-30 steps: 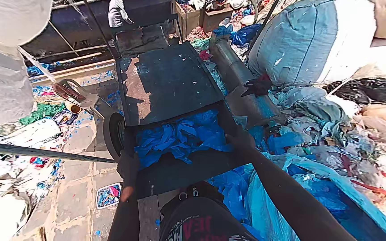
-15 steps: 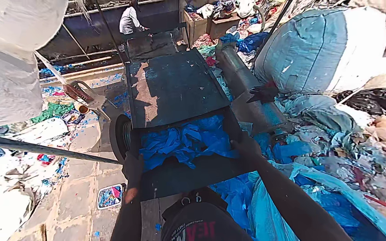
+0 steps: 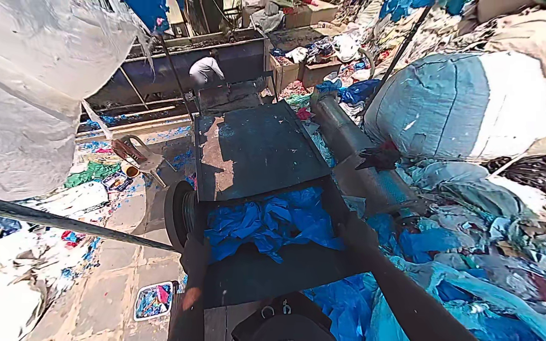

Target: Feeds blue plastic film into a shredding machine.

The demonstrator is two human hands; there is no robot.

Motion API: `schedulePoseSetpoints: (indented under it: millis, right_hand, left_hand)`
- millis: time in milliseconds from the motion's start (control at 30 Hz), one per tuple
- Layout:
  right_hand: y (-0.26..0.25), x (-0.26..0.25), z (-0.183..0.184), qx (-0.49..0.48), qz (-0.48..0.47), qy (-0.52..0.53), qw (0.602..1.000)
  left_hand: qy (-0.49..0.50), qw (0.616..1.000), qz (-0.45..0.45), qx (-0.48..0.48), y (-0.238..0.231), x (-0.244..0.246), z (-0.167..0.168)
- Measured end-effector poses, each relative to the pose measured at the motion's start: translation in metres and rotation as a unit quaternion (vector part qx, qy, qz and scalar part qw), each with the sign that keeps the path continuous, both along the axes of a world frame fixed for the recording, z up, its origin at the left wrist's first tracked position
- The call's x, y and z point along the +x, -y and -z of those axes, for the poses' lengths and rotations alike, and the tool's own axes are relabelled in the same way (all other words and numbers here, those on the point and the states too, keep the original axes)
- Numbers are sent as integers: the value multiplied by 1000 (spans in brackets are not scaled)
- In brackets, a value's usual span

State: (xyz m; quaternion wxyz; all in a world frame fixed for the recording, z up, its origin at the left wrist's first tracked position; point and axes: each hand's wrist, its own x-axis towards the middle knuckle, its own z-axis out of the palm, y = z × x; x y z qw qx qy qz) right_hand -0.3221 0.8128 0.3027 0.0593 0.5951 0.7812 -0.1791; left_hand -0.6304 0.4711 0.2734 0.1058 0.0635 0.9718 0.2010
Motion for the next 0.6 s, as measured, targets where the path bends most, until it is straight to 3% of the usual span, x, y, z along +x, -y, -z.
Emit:
schedulePoseSetpoints:
  millis: [300,467,600]
  right_hand:
    - [5,-3,-6,6,6,4,1000]
    - [22,-9,-34,-5,8,-7,1000]
    - [12,-6,-14,22,2,5,1000]
  left_hand:
    - [-4,1000,-3,0,0,-2,5]
    - [-15,1000,0,-6,1,-5,18]
    - [-11,1000,-2,-13,1,-7,18]
